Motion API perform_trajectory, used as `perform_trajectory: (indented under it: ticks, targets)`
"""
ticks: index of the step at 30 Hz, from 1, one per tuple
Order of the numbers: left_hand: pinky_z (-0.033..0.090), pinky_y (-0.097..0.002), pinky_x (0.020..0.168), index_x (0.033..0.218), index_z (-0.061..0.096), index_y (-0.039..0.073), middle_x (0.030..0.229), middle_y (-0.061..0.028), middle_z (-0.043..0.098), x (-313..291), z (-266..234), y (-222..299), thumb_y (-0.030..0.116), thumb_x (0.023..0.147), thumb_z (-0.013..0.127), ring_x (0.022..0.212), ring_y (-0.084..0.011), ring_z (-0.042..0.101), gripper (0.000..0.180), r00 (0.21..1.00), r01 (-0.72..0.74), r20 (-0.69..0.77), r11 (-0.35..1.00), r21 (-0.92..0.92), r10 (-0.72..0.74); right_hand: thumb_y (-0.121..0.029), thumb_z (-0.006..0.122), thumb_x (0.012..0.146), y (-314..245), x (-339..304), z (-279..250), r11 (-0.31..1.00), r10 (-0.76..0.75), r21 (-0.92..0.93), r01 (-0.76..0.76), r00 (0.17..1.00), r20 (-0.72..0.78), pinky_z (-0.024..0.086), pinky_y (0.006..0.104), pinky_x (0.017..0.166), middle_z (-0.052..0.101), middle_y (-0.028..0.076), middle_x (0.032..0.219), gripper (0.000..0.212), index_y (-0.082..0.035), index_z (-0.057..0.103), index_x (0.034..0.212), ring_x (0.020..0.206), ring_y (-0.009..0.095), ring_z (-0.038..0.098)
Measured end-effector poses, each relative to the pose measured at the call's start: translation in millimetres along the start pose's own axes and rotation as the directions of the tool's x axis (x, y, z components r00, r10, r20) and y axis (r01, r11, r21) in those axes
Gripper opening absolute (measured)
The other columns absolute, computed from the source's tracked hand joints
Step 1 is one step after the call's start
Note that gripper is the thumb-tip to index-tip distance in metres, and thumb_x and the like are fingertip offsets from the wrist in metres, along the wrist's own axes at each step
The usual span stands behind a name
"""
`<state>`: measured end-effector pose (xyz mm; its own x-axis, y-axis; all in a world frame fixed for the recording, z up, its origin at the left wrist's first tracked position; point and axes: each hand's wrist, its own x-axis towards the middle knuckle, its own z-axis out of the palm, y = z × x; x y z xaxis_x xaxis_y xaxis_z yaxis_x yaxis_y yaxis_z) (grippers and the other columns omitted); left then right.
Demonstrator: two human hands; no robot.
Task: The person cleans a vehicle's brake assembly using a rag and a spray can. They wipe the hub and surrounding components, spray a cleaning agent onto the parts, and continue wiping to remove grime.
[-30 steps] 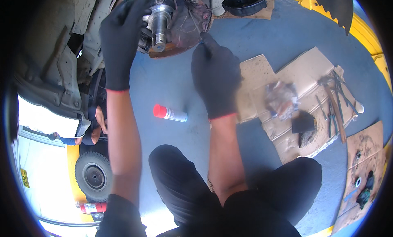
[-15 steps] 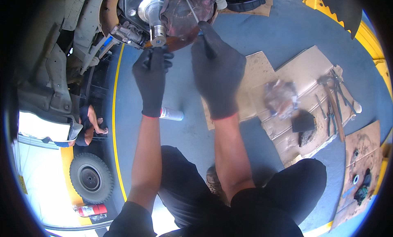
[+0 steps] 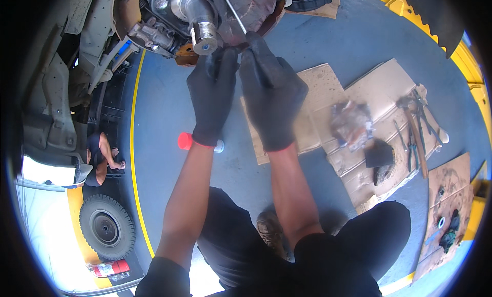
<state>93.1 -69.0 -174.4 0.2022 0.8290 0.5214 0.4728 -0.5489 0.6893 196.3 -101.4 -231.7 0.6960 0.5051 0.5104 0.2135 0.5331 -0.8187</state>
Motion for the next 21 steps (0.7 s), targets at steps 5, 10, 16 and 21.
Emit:
perform_trajectory:
  ticks: [5, 10, 16, 21]
  targets:
    - [0.059, -0.0342, 0.075, 0.138, 0.067, -0.001, 0.096, -0.0117, 0.079, 4, -9, -4, 0.018, 0.106, 0.070, 0.083, -0.0170, 0.077, 0.037, 1.000, 0.029, 0.006, 0.999, 0.013, -0.029, -0.011, 0.074, 0.103, 12, -11, 0, 0.999, 0.031, -0.038, -0.034, 0.996, -0.087, 0.055, 0.0306, 0.064, 0.073, 0.010, 0.078, 0.032, -0.005, 0.079, 0.134, 0.067, 0.012, 0.069]
    - [0.060, -0.0343, 0.078, 0.139, 0.065, -0.001, 0.098, -0.0120, 0.080, 5, -5, -3, 0.016, 0.106, 0.071, 0.086, -0.0175, 0.078, 0.038, 0.998, -0.027, 0.066, 0.999, 0.020, 0.025, -0.010, 0.073, 0.103, 8, -2, 2, 0.991, -0.118, -0.073, 0.110, 0.985, -0.122, 0.056, 0.0325, 0.065, 0.073, 0.012, 0.080, 0.033, -0.004, 0.078, 0.135, 0.068, 0.013, 0.069]
    - [0.060, -0.0357, 0.075, 0.126, 0.065, -0.002, 0.093, -0.0106, 0.079, 0, -2, -3, 0.018, 0.107, 0.070, 0.079, -0.0164, 0.077, 0.028, 0.987, 0.107, 0.111, 0.993, 0.048, -0.112, -0.007, 0.072, 0.106, 1, 2, 3, 0.993, -0.011, -0.120, 0.013, 1.000, 0.022, 0.057, 0.0247, 0.076, 0.083, 0.009, 0.105, 0.035, 0.006, 0.073, 0.139, 0.087, 0.004, 0.067]
    - [0.055, -0.0346, 0.066, 0.118, 0.069, -0.002, 0.082, -0.0088, 0.075, 7, 3, -4, 0.018, 0.108, 0.070, 0.071, -0.0150, 0.071, 0.023, 1.000, -0.001, 0.012, 1.000, 0.016, 0.000, -0.007, 0.073, 0.106, 0, -6, 1, 0.999, 0.042, -0.028, -0.044, 0.995, -0.088, 0.052, 0.0246, 0.068, 0.077, 0.001, 0.093, 0.035, 0.002, 0.075, 0.139, 0.078, 0.002, 0.061]
